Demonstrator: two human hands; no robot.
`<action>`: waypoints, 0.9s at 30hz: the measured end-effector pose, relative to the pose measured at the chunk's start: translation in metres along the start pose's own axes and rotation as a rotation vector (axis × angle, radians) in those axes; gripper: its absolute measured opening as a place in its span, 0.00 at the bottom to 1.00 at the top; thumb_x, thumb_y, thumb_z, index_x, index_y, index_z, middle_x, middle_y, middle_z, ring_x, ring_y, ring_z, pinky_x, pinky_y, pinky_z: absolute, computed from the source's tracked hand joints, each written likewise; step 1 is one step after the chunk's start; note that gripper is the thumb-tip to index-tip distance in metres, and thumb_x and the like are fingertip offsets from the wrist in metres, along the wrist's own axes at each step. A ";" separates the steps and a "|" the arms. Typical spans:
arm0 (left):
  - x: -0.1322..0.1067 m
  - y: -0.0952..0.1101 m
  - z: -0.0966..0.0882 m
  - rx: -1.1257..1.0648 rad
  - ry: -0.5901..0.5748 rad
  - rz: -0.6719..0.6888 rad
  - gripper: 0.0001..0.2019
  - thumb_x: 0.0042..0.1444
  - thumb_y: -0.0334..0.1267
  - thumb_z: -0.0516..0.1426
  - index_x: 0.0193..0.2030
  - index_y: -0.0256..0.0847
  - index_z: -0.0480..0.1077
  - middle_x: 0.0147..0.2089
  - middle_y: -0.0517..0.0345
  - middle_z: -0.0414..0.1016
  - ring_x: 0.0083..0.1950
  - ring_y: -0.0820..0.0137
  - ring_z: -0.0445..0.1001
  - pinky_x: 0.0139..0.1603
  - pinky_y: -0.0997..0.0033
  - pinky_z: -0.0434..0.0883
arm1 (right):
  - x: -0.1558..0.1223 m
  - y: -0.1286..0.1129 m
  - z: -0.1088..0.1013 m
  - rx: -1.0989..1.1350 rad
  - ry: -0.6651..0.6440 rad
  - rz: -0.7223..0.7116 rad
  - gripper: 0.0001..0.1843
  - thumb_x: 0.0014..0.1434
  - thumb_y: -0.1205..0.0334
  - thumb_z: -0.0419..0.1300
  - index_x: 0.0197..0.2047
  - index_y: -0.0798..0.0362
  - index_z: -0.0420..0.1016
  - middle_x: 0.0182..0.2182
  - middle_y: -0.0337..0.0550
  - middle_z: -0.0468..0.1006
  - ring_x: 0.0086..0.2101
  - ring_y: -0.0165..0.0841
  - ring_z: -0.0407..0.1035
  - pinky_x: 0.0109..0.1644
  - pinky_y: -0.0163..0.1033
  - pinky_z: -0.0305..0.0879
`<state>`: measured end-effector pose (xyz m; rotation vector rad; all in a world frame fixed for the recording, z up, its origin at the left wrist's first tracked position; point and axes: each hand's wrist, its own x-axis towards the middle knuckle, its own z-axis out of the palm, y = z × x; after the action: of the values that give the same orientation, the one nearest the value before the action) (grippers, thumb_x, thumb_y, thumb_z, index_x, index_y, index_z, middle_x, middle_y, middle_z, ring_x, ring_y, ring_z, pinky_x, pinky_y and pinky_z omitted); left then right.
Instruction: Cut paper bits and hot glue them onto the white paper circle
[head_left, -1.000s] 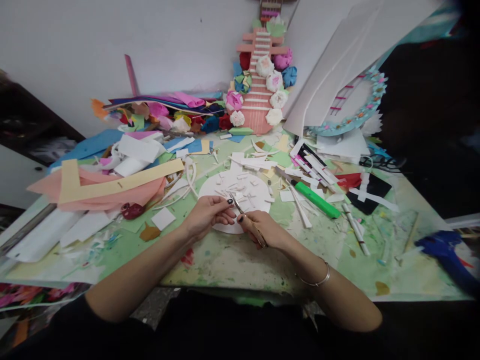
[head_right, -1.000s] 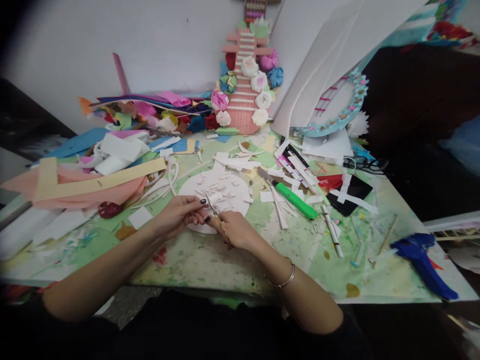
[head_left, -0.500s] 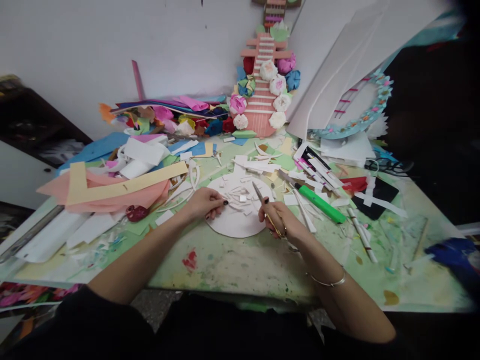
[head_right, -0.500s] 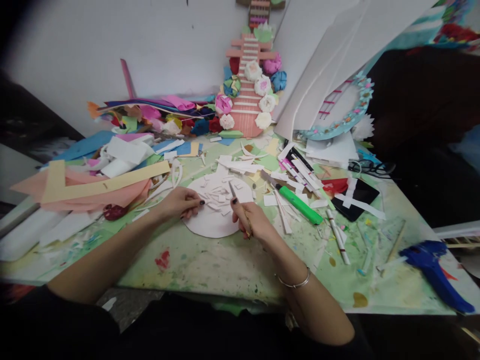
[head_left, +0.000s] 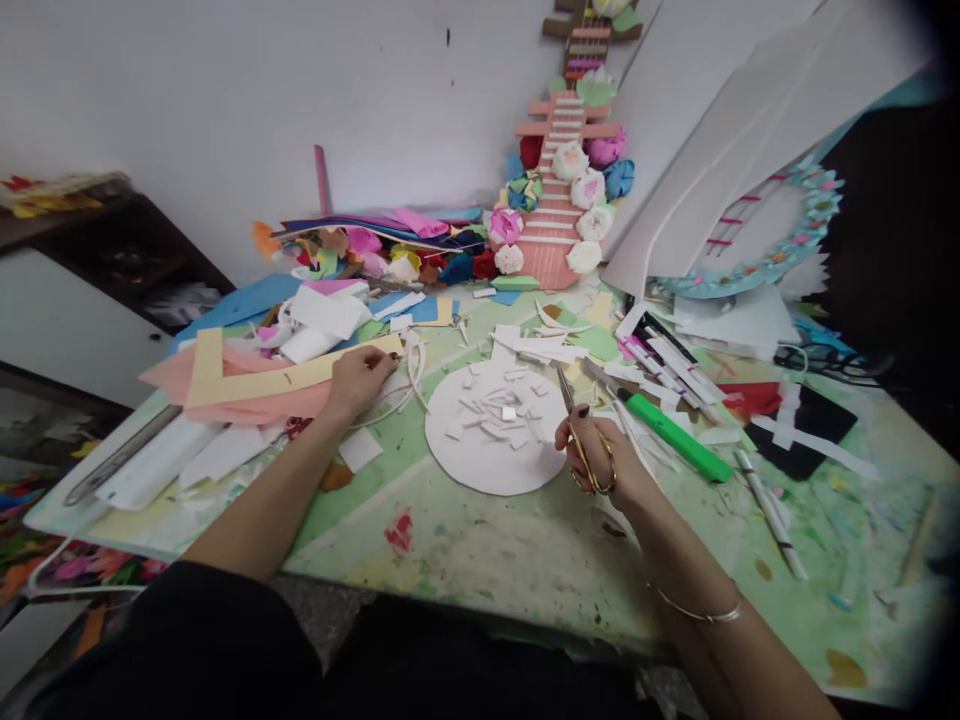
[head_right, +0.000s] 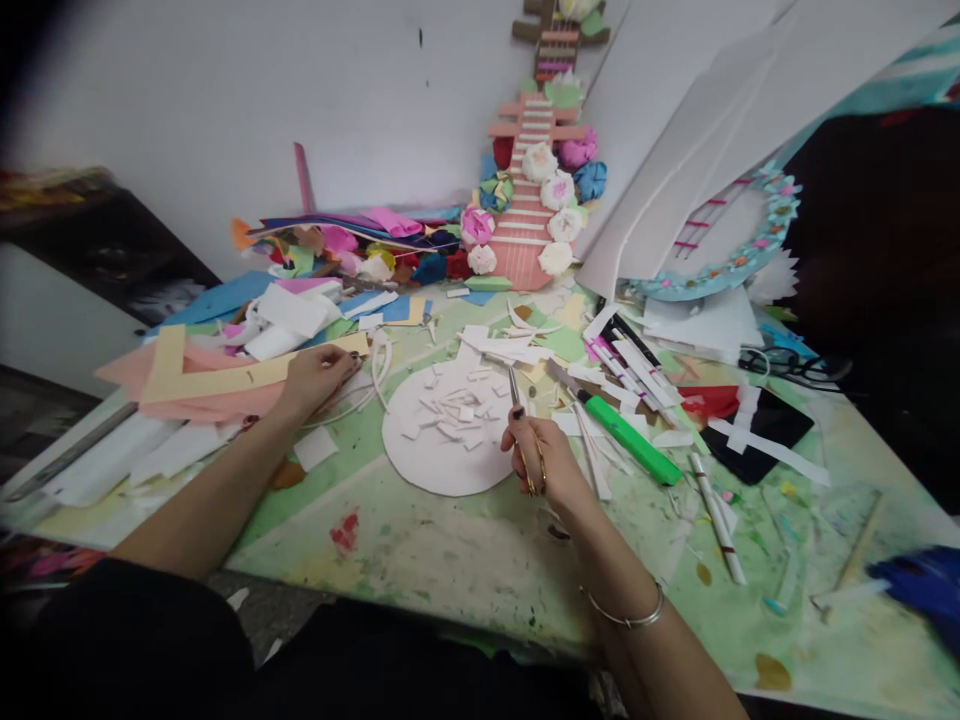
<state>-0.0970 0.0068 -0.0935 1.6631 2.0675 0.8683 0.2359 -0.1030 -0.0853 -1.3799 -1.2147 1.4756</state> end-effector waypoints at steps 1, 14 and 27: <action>-0.004 0.002 0.002 0.103 -0.032 0.047 0.13 0.47 0.48 0.57 0.28 0.39 0.71 0.27 0.55 0.74 0.29 0.67 0.70 0.32 0.71 0.64 | 0.000 0.000 0.000 -0.007 -0.004 0.001 0.30 0.58 0.34 0.50 0.26 0.55 0.67 0.10 0.31 0.58 0.10 0.22 0.52 0.13 0.28 0.49; -0.031 0.044 -0.016 0.133 -0.284 0.163 0.05 0.45 0.38 0.58 0.23 0.40 0.69 0.26 0.53 0.74 0.28 0.68 0.66 0.26 0.73 0.56 | -0.002 0.000 0.008 -0.106 -0.224 0.071 0.33 0.56 0.29 0.47 0.28 0.54 0.66 0.12 0.31 0.58 0.11 0.23 0.52 0.14 0.30 0.50; -0.076 0.076 -0.006 -0.411 -1.056 0.174 0.11 0.56 0.44 0.57 0.31 0.38 0.72 0.29 0.56 0.74 0.24 0.76 0.59 0.24 0.77 0.54 | -0.003 -0.001 0.018 -0.202 -0.348 0.012 0.32 0.57 0.30 0.46 0.27 0.54 0.64 0.12 0.31 0.59 0.13 0.24 0.55 0.17 0.30 0.51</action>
<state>-0.0249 -0.0585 -0.0474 1.5587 0.9696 0.2793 0.2187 -0.1085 -0.0844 -1.2934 -1.6119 1.6875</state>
